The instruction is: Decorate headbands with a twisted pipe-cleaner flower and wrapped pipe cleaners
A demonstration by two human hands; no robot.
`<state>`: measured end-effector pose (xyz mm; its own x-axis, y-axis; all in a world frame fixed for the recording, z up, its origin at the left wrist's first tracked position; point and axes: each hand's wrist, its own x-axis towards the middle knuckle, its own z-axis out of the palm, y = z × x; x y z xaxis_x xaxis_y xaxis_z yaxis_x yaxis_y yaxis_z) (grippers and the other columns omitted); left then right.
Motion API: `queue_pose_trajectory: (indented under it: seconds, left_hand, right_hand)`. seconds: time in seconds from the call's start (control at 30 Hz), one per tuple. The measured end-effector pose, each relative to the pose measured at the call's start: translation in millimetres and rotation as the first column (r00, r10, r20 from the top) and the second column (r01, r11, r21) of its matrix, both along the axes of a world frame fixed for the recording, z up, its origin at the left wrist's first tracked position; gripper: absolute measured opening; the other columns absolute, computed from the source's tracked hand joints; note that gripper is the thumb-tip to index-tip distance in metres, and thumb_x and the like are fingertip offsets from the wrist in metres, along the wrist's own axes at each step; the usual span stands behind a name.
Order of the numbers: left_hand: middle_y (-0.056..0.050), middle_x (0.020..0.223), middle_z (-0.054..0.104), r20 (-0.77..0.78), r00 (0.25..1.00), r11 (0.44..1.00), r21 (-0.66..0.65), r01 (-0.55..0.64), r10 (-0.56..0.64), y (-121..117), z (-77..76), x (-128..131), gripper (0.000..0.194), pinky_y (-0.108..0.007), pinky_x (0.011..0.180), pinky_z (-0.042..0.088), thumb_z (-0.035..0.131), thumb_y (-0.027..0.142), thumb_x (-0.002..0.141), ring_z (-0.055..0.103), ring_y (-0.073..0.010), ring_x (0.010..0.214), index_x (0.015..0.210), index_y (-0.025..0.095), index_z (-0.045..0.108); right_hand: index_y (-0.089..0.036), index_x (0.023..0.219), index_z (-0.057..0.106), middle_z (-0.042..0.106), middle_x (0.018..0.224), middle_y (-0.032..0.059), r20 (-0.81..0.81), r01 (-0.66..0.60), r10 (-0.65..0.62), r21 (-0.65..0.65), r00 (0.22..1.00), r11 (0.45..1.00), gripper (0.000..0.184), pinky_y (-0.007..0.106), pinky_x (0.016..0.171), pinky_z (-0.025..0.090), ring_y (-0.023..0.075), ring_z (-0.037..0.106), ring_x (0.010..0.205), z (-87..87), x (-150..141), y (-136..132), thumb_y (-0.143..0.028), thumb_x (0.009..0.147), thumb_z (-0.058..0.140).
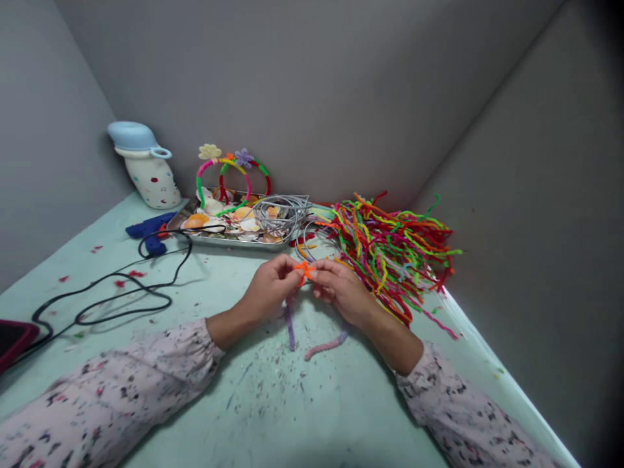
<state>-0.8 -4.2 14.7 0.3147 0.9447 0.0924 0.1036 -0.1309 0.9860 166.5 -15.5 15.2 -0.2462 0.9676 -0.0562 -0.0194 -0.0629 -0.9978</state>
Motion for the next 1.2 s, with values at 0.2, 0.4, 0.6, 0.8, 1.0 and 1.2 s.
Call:
queue_pose_trajectory:
  seconds: [0.2,0.4,0.6,0.8,1.0,1.2]
  left_hand:
    - [0.002,0.054,0.05,0.237,0.969,0.953,-0.271,0.133,-0.068,7,-3.8,-1,0.014,-0.021,0.046,0.033,0.058,0.025,0.075,0.043,-0.0074,0.046,0.067,0.014,0.053]
    - [0.003,0.055,0.048,0.335,0.931,0.917,-0.309,0.252,-0.144,7,-5.8,-3,0.012,-0.021,0.046,0.03,0.056,0.022,0.075,0.041,-0.0066,0.046,0.066,0.014,0.052]
    - [0.003,0.054,0.048,0.25,0.959,0.935,-0.288,0.206,-0.134,7,-5.9,-3,0.016,-0.021,0.047,0.03,0.057,0.025,0.076,0.04,-0.007,0.047,0.065,0.015,0.049]
    - [0.003,0.061,0.051,0.043,0.992,0.987,-0.106,0.123,-0.119,6,-6.1,-2,0.014,-0.02,0.049,0.033,0.06,0.027,0.073,0.041,-0.0077,0.051,0.073,0.015,0.052]
    - [0.003,0.065,0.051,-0.252,0.964,0.956,0.253,0.147,-0.082,0,-4.1,-4,0.007,-0.021,0.054,0.033,0.051,0.022,0.079,0.042,-0.0087,0.057,0.075,0.016,0.054]
    - [0.001,0.07,0.051,-0.411,0.91,0.852,0.453,0.262,-0.06,-5,-2.2,-4,0.005,-0.023,0.057,0.032,0.051,0.018,0.078,0.043,-0.0097,0.061,0.077,0.016,0.055]
  right_hand:
    - [-0.018,0.096,0.058,0.057,0.096,0.0053,0.37,-0.005,-0.331,0.673,0.868,0.74,0.018,0.025,0.059,0.045,0.0123,0.054,0.07,-4.4,-1,-3,-0.018,0.079,0.056]
    - [-0.02,0.091,0.058,0.059,0.09,0.0057,0.421,-0.149,-0.377,0.806,0.825,0.573,0.011,0.028,0.064,0.047,0.0159,0.055,0.077,-9.5,4,0,-0.015,0.082,0.054]
    - [-0.018,0.087,0.059,0.058,0.081,0.0046,0.466,-0.185,-0.379,0.791,0.799,0.582,0.009,0.028,0.066,0.044,0.0152,0.053,0.073,-5.8,7,-1,-0.015,0.08,0.053]
    - [-0.017,0.075,0.06,0.058,0.065,0.0,0.473,-0.102,-0.119,0.415,0.873,0.904,0.008,0.024,0.055,0.039,0.0114,0.051,0.058,6.5,5,-2,-0.022,0.078,0.053]
    - [-0.017,0.064,0.055,0.053,0.043,-0.0036,0.255,-0.129,0.155,-0.117,0.954,0.985,0.009,0.019,0.039,0.023,0.0059,0.036,0.036,12.4,10,1,-0.021,0.071,0.051]
    - [-0.014,0.062,0.057,0.05,0.049,-0.0041,-0.034,-0.264,0.269,-0.349,0.962,0.899,0.009,0.017,0.035,0.02,0.0051,0.044,0.037,3.8,16,5,-0.023,0.066,0.058]
